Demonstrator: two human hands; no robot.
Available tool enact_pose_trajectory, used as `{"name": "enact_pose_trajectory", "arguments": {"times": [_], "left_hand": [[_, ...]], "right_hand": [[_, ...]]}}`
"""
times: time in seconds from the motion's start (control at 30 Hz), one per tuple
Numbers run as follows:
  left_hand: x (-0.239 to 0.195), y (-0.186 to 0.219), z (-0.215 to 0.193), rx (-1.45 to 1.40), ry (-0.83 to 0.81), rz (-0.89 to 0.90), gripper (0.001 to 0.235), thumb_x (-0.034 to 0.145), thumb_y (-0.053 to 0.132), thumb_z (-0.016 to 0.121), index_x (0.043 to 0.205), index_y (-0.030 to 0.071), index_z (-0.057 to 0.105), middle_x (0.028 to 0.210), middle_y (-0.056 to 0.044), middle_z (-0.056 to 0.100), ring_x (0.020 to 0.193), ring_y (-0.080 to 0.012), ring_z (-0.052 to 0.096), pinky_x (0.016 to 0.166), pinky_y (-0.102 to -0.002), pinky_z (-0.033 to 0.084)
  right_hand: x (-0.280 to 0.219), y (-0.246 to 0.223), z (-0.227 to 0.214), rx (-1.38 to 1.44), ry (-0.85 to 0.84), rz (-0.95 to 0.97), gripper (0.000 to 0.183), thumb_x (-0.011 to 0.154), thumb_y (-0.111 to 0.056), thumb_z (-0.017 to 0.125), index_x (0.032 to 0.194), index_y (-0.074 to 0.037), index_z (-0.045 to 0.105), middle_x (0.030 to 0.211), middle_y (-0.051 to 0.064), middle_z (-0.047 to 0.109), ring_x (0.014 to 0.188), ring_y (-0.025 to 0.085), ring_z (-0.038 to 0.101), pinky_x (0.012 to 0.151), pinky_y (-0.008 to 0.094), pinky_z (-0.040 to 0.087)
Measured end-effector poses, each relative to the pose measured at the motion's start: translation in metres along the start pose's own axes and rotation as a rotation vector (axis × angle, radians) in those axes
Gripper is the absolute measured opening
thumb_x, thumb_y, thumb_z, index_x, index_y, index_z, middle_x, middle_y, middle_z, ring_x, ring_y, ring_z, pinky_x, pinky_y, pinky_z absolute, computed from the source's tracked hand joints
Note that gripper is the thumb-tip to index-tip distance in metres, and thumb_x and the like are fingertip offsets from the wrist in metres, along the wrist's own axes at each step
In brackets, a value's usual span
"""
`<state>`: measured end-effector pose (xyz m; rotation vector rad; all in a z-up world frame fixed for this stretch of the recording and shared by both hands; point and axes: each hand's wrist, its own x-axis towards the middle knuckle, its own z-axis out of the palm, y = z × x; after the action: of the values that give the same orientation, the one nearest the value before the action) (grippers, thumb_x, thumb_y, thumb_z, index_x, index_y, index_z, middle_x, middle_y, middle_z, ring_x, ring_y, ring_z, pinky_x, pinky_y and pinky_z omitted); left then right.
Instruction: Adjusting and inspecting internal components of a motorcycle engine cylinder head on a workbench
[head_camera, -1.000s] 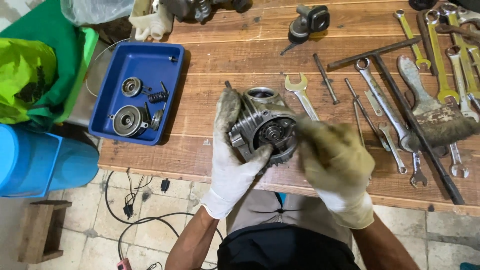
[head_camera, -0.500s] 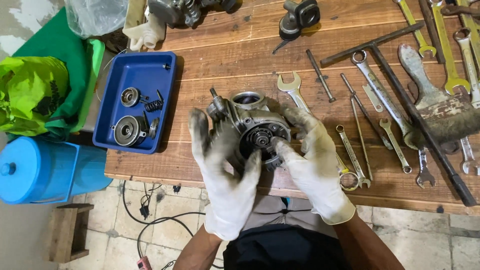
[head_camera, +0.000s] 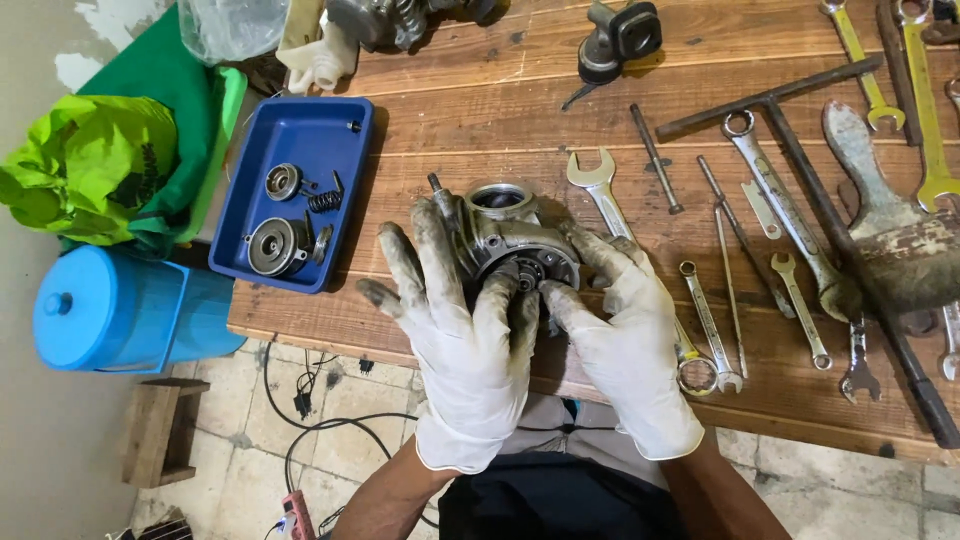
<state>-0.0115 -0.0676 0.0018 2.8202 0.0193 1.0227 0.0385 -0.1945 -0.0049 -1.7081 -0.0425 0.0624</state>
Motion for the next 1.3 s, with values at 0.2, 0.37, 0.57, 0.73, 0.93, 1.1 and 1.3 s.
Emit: {"name": "enact_pose_trajectory", "arguments": {"times": [0.2,0.37,0.57,0.73,0.93,1.1,1.3], "left_hand": [[0.003,0.010,0.004,0.099,0.075,0.078,0.019,0.107,0.026,0.062,0.109,0.010,0.050,0.159,-0.034,0.026,0.148,-0.0685,0.024,0.117,-0.092,0.012],[0.004,0.011,0.004,0.038,0.051,0.103,0.009,0.109,0.019,0.045,0.107,0.010,0.046,0.156,-0.040,0.027,0.149,-0.0653,0.019,0.121,-0.087,0.009],[-0.005,0.002,0.012,-0.029,0.135,0.185,0.018,0.107,0.022,0.056,0.112,0.009,0.045,0.151,-0.042,0.034,0.145,-0.0642,0.034,0.122,-0.082,0.025],[-0.011,-0.006,0.015,-0.048,0.126,0.222,0.014,0.106,0.015,0.059,0.116,0.006,0.054,0.151,-0.040,0.035,0.142,-0.0641,0.040,0.116,-0.077,0.040],[-0.004,-0.012,0.015,-0.063,0.118,0.252,0.015,0.108,0.019,0.055,0.115,0.006,0.055,0.152,-0.040,0.035,0.143,-0.0613,0.041,0.114,-0.075,0.042],[0.002,-0.013,0.014,-0.074,0.117,0.224,0.026,0.110,0.029,0.048,0.113,0.006,0.061,0.151,-0.039,0.037,0.144,-0.0579,0.041,0.121,-0.068,0.037],[0.001,-0.016,0.013,-0.109,0.090,0.227,0.023,0.109,0.024,0.056,0.118,0.006,0.066,0.153,-0.039,0.035,0.146,-0.0562,0.039,0.122,-0.067,0.035]], "right_hand": [[-0.001,0.015,0.001,0.066,0.057,0.014,0.051,0.076,-0.009,0.079,0.127,-0.011,0.072,0.126,0.012,0.065,0.112,0.016,0.068,0.105,0.026,0.052],[0.000,0.017,-0.002,-0.051,0.074,-0.073,0.051,0.073,-0.012,0.079,0.124,-0.013,0.075,0.118,0.005,0.077,0.115,0.017,0.063,0.106,0.029,0.046],[-0.003,0.018,-0.006,-0.084,0.071,-0.125,0.047,0.074,-0.013,0.081,0.121,-0.012,0.076,0.116,0.004,0.077,0.114,0.019,0.063,0.107,0.031,0.046],[-0.004,0.020,-0.006,-0.088,0.072,-0.137,0.045,0.073,-0.014,0.082,0.117,-0.012,0.076,0.115,0.006,0.076,0.113,0.020,0.063,0.106,0.032,0.047],[-0.001,0.014,-0.006,-0.158,0.063,-0.139,0.045,0.074,-0.018,0.081,0.117,-0.010,0.074,0.112,0.008,0.074,0.107,0.024,0.067,0.099,0.034,0.051],[0.007,0.011,-0.006,-0.195,0.046,-0.149,0.041,0.073,-0.021,0.080,0.112,-0.011,0.074,0.106,0.008,0.073,0.101,0.024,0.069,0.095,0.035,0.052],[0.012,0.006,-0.004,-0.034,-0.045,0.027,0.039,0.070,-0.011,0.081,0.107,-0.011,0.069,0.094,0.000,0.080,0.085,0.010,0.075,0.083,0.023,0.058]]}}
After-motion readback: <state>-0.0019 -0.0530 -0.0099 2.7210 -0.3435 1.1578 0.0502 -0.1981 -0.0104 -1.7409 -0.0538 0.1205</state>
